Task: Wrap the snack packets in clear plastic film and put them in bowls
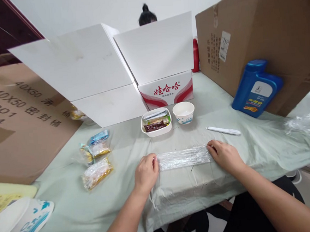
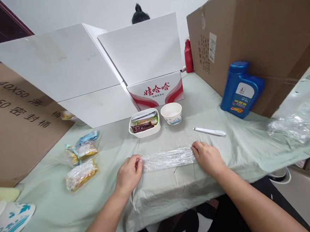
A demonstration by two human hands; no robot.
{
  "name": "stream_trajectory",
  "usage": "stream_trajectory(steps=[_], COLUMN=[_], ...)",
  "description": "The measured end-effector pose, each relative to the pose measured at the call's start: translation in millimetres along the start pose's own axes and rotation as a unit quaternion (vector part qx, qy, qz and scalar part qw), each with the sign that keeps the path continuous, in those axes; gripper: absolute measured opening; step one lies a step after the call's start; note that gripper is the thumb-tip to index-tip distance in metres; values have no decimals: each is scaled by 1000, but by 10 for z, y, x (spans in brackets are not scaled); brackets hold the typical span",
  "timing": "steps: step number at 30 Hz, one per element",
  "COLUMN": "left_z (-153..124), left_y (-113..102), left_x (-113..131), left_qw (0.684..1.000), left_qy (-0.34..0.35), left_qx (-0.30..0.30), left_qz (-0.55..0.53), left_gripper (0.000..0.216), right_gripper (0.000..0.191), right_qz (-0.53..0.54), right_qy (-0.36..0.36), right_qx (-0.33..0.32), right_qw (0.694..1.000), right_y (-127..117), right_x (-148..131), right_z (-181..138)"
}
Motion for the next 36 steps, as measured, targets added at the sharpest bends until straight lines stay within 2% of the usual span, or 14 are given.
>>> stream_trajectory(steps=[5, 8, 10, 12, 14, 16, 19, 20, 22, 24, 26, 30, 33, 36], left_z=[11, 9, -28, -93, -194, -288, -344, -345, -328, -285, -223, -133, -173, -224], left_y=[4, -182, -293, -299, -207, -93, 17, 32, 44, 51, 60, -37, -210, -270], left_x=[-31, -43, 47, 232, 435, 569, 626, 615, 549, 415, 231, -14, 146, 396], left_qw=[998, 993, 987, 982, 963, 943, 938, 938, 939, 942, 950, 978, 987, 975], left_qy=[1, -14, 37, 154, 270, 325, 324, 320, 316, 304, 270, 159, 146, 203], left_qx=[7, 110, 156, 112, 12, -70, -123, -129, -136, -144, -154, -117, -57, -81], left_qz=[56, 43, 16, -9, -13, 4, 22, 24, 21, 19, 28, 60, 21, -34], left_gripper=[15, 20, 24, 33, 48, 68, 79, 78, 74, 70, 67, 55, 39, 33], right_gripper=[23, 21, 22, 26, 33, 45, 75, 84, 93, 94, 92, 94, 93, 93], right_qz=[-84, -98, -93, -92, -94, -87, -50, -38, -32, -49, -66, -67, -44, -3], right_qy=[30, 7, -39, -83, -117, -174, -313, -332, -291, -195, -140, -140, -151, -196], right_qx=[-11, 18, 53, 98, 137, 125, -29, -86, -151, -151, -138, -115, -99, -138], right_qw=[996, 995, 993, 987, 979, 973, 948, 938, 944, 968, 978, 981, 983, 971], right_y=[49, 27, -13, -58, -67, 5, 245, 308, 342, 260, 140, 0, -64, -122], right_x=[-41, -76, -130, -207, -312, -452, -642, -647, -533, -300, -77, 128, 92, -81], right_z=[6, -17, -44, -83, -132, -182, -255, -263, -214, -121, -62, -61, -107, -182])
Point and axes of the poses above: each hand's wrist, its own z-axis towards the middle knuckle, its own y-axis out of the palm, x = y × z, the point moved 4 cm from there along z, towards the middle knuckle, and after that the axes turned 12 degrees about z, right-handed, at the moved point
